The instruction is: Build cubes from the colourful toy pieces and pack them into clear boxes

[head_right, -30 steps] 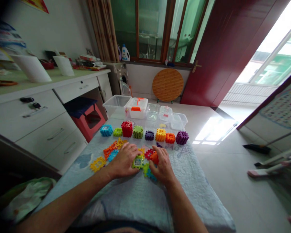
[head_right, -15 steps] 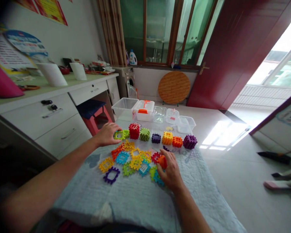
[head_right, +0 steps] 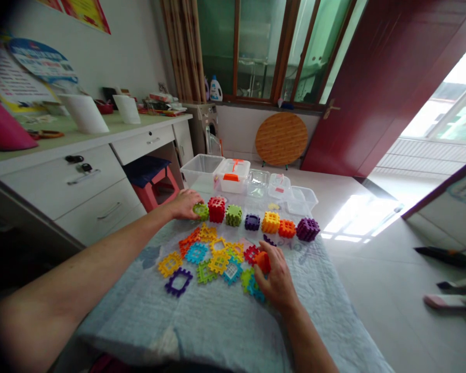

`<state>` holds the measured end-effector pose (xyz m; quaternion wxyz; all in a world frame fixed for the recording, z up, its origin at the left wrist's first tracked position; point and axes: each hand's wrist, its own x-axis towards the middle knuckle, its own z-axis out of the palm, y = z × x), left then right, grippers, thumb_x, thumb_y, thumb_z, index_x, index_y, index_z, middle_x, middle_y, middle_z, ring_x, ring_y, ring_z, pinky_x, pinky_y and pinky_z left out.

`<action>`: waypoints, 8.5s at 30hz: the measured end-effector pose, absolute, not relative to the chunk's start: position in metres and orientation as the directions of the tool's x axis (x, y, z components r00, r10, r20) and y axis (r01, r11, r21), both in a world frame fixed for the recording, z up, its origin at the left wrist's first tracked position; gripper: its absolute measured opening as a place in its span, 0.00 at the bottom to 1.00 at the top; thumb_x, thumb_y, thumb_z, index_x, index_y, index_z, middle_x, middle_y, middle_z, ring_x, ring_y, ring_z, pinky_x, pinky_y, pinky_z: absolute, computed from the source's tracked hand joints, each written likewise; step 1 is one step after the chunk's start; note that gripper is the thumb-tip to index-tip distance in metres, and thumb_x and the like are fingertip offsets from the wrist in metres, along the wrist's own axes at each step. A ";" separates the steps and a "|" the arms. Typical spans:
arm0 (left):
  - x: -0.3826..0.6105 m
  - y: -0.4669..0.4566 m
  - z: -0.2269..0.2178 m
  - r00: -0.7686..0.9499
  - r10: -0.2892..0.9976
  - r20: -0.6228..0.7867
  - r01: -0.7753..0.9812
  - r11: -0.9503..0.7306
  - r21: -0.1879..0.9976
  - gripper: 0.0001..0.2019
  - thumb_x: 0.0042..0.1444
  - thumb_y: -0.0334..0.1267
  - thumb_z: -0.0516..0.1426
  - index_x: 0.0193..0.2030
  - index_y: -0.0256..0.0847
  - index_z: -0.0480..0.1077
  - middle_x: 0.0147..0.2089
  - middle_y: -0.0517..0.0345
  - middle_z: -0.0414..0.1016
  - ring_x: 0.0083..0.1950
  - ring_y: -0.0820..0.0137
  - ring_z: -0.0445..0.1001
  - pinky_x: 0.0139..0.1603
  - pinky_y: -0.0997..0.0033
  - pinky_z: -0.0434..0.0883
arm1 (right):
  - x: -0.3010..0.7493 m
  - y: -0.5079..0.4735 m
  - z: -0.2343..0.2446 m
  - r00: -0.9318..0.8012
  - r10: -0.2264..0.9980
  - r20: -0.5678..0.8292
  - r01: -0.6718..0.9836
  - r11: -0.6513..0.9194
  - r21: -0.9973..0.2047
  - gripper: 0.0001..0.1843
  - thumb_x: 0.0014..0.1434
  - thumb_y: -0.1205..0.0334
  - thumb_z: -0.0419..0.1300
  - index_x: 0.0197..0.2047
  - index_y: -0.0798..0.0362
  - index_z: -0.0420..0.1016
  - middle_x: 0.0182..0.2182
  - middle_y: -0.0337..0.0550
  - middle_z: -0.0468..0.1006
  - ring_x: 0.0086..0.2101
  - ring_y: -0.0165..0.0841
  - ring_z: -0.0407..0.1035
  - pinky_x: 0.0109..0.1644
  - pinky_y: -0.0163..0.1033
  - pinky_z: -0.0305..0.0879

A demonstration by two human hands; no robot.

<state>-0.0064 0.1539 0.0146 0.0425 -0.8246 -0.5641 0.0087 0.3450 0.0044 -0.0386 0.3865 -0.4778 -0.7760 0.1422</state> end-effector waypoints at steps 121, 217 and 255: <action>0.056 -0.004 -0.005 0.399 0.916 0.040 0.836 -0.381 0.396 0.27 0.43 0.38 0.63 0.53 0.41 0.68 0.54 0.49 0.72 0.56 0.56 0.67 0.60 0.56 0.62 | 0.326 -0.005 -0.035 -0.405 0.831 0.382 0.742 0.542 -0.394 0.05 0.58 0.69 0.54 0.32 0.50 0.70 0.35 0.44 0.72 0.40 0.38 0.62 0.46 0.44 0.58; 0.019 0.041 -0.057 -0.148 0.938 0.315 0.633 -0.154 0.759 0.16 0.51 0.44 0.56 0.45 0.39 0.70 0.44 0.50 0.79 0.45 0.62 0.78 0.49 0.62 0.74 | 0.301 -0.007 -0.014 -0.508 0.785 0.354 0.659 0.619 -0.427 0.22 0.48 0.59 0.65 0.48 0.51 0.70 0.49 0.47 0.71 0.54 0.46 0.58 0.59 0.53 0.53; 0.017 0.040 -0.054 -0.090 0.932 0.351 0.730 -0.178 0.659 0.13 0.52 0.43 0.56 0.41 0.39 0.72 0.42 0.52 0.77 0.44 0.62 0.76 0.49 0.63 0.72 | 0.388 0.104 0.025 -0.323 0.852 0.412 0.784 0.485 -0.388 0.23 0.53 0.57 0.61 0.52 0.50 0.69 0.51 0.50 0.69 0.53 0.47 0.62 0.57 0.54 0.59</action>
